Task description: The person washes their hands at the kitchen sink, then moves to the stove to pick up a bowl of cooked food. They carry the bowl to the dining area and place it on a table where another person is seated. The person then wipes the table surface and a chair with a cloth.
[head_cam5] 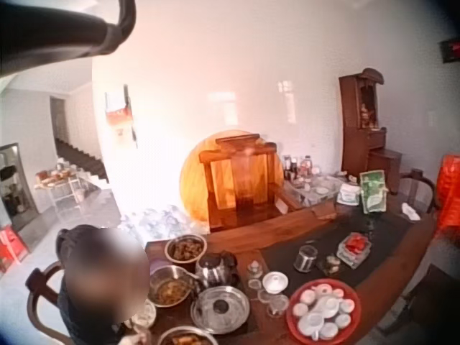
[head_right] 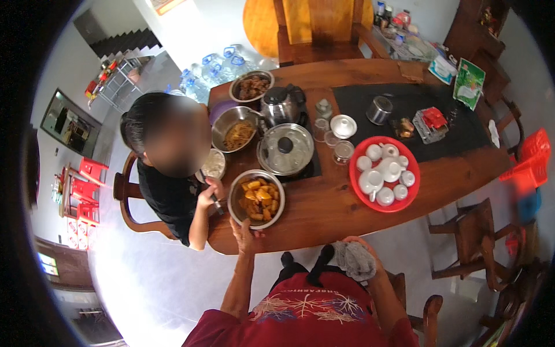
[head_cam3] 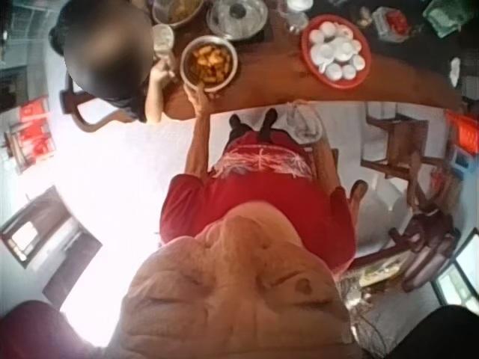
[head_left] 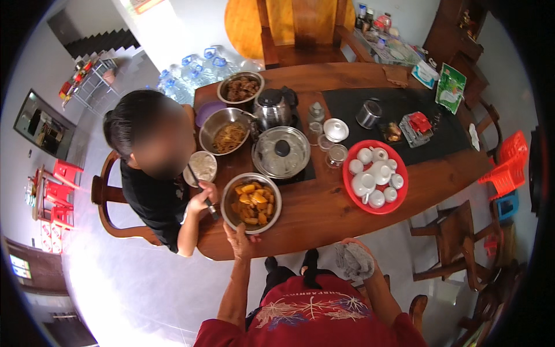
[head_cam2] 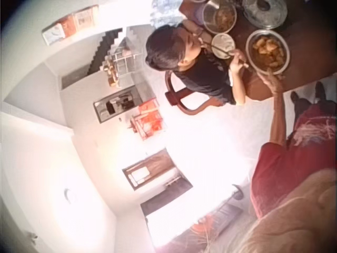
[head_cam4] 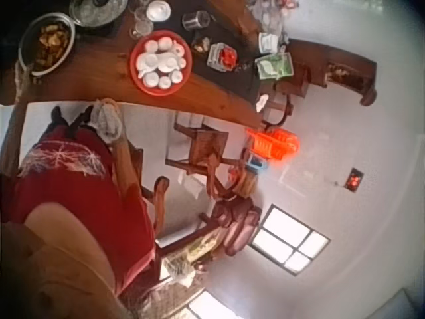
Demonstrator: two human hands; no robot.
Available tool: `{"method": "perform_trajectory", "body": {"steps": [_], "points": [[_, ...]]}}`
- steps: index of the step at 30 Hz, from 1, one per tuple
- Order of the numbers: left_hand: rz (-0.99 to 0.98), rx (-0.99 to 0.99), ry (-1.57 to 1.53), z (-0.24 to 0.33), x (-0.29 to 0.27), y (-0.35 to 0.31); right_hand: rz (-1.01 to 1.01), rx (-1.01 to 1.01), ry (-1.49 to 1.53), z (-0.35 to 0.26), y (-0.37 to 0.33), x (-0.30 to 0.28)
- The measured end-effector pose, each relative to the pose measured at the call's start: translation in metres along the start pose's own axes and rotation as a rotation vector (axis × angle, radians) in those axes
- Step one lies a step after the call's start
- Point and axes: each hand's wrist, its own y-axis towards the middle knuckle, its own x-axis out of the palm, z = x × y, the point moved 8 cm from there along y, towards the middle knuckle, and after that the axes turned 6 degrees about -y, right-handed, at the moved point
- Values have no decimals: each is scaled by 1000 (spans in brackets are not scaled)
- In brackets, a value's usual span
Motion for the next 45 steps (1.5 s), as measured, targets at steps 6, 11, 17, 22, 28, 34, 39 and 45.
{"method": "perform_trajectory", "body": {"steps": [6,11,17,22,28,34,39,45], "points": [[48,-8,53,-2,1,0,-1,68,41,-3,8,-6],[33,-73,9,3,13,-1,159,29,-81,13,10,-34],[229,-333,-52,-11,-3,-34,390,13,-207,41,4,-64],[-197,-415,222,-47,-31,-76,488,-104,-696,40,-12,-56],[-505,-807,287,-74,100,-145,392,-495,-1416,0,-15,44],[-589,-742,333,-122,156,-163,182,-465,-1491,-24,-41,71],[-687,-628,452,-153,201,-176,287,-392,-1327,-64,-74,18],[-827,-319,643,-186,289,-205,337,-341,-1302,-140,-115,-67]]}}
